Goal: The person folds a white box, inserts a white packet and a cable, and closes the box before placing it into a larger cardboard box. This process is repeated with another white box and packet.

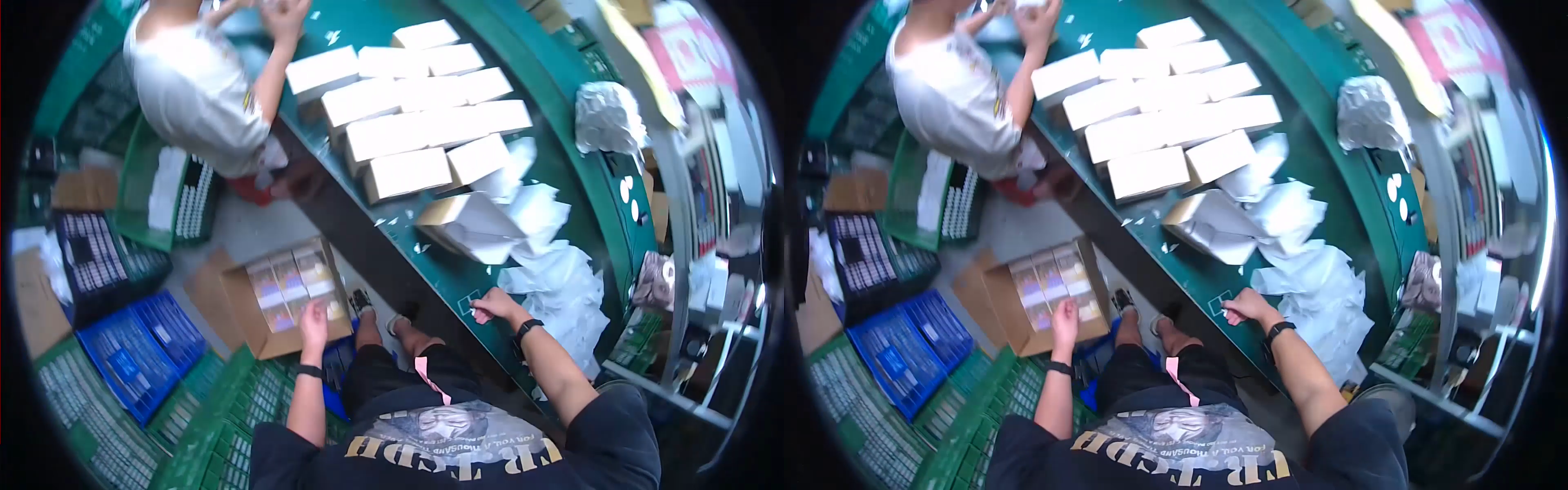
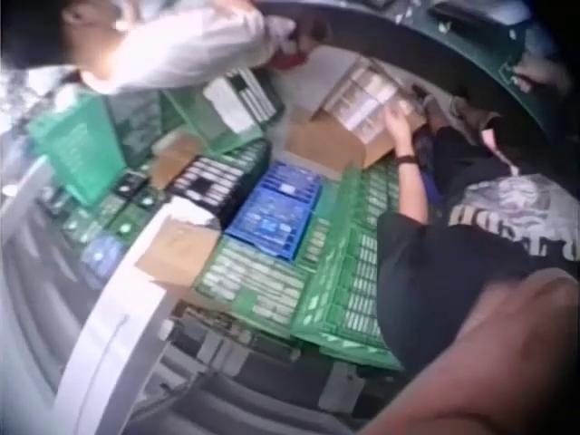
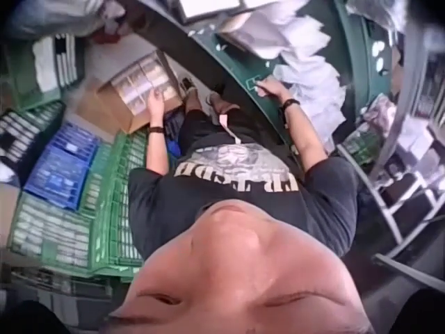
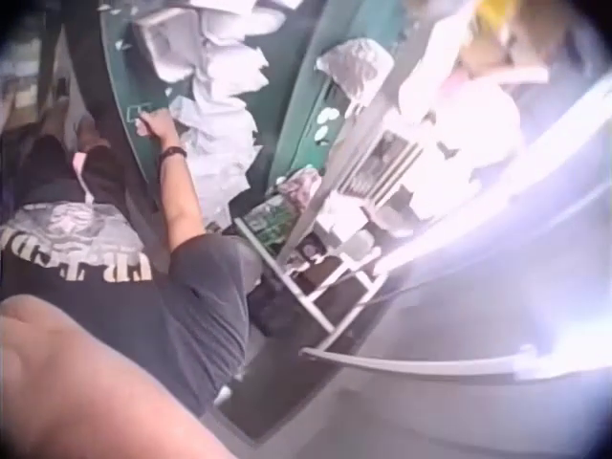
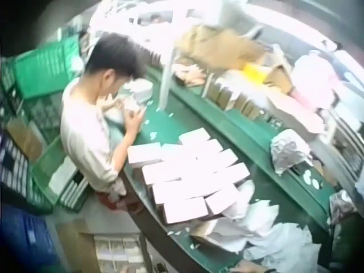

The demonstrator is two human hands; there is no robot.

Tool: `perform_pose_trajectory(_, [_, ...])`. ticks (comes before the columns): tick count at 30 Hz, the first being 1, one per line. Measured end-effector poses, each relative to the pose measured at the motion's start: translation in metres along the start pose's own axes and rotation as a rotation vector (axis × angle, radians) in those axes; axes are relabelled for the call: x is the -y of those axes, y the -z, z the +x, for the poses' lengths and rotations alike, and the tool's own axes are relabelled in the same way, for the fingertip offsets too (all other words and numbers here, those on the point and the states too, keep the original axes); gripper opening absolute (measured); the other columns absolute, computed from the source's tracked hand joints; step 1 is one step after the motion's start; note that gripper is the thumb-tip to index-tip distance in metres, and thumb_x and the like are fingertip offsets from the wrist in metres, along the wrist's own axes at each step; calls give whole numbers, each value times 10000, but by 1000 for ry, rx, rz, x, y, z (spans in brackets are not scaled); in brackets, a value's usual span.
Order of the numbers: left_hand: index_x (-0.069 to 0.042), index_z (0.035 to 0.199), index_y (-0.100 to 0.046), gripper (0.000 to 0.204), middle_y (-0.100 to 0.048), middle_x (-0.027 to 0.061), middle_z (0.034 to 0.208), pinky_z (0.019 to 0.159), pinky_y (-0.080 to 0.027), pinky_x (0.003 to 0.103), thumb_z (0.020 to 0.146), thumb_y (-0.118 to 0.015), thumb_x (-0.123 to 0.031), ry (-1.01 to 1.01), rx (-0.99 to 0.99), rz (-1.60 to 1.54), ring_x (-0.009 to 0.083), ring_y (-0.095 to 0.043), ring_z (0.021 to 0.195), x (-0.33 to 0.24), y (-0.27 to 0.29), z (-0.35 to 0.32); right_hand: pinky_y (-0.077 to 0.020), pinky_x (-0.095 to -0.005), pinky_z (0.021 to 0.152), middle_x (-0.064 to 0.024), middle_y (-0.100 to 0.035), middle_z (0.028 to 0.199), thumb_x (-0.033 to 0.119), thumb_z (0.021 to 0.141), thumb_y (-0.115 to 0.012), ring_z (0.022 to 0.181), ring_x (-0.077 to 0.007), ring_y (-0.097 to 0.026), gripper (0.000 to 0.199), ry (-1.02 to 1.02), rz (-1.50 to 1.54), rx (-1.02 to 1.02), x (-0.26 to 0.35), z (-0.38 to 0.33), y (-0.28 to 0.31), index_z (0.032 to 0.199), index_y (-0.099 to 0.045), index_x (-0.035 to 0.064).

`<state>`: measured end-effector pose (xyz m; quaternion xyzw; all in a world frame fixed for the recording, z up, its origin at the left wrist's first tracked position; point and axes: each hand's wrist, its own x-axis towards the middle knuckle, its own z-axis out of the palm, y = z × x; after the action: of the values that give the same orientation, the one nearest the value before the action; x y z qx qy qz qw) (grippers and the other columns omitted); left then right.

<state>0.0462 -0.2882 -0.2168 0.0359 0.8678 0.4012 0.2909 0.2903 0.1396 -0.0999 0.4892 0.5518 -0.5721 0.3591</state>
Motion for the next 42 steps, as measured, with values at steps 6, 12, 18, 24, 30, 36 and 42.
perform_pose_trajectory(6, [-25, 1134, -642, 216, -644, 120, 927, 778, -519, 328, 930, -625, -95, -541, 130, 18, 236, -636, 831, -236, 14, -47, -577, -298, 631, -110, -733, 763, 298, 946, -614, 647, -189, -714, 356, 261, -80, -90, -13, -25, -8, 862, -739, -25])
perform_pose_trajectory(12, [-21, 1188, -624, 296, -640, 164, 1114, 850, -513, 410, 924, -652, -152, -892, -155, 118, 331, -641, 964, -366, -28, -26, -547, -298, 694, -65, -740, 841, 283, 964, -612, 748, -153, -704, 267, 545, -21, -194, -78, -75, -38, 944, -728, 44])
perform_pose_trajectory(18, [3, 1126, -636, 306, -690, 218, 999, 836, -515, 469, 923, -643, -225, -754, -5, 333, 381, -672, 955, -386, -66, 21, -546, -294, 720, -66, -733, 852, 266, 970, -608, 771, -150, -698, 264, 659, 53, -295, -158, -125, -34, 989, -710, 23])
perform_pose_trajectory(24, [23, 971, -633, 278, -687, 215, 783, 728, -535, 466, 909, -633, -248, -783, 153, 640, 380, -696, 798, -390, -104, -44, -542, -284, 762, -61, -724, 858, 215, 980, -601, 813, -141, -694, 225, 711, 266, -454, -197, -162, -22, 1030, -693, 16])
perform_pose_trajectory(30, [11, 1018, -610, 275, -690, 193, 740, 674, -536, 462, 890, -630, -231, -690, 282, 439, 367, -697, 721, -364, -155, -98, -537, -287, 760, -72, -727, 874, 197, 974, -609, 809, -144, -690, 211, 742, 339, -448, -197, -181, -17, 1032, -685, 9])
perform_pose_trajectory(36, [-3, 1073, -587, 288, -699, 174, 735, 666, -538, 457, 886, -626, -219, -641, 362, 413, 348, -703, 706, -352, -157, -135, -531, -294, 737, -82, -731, 869, 207, 946, -638, 766, -157, -681, 217, 818, 304, -530, -169, -179, -8, 1035, -687, 15])
perform_pose_trajectory(42, [1, 1083, -579, 273, -676, 231, 755, 699, -532, 505, 901, -584, -202, -673, 337, 448, 425, -676, 739, -348, -142, -111, -535, -283, 772, -70, -727, 891, 189, 964, -625, 830, -133, -690, 219, 791, 246, -505, -135, -175, 15, 1073, -674, 5])
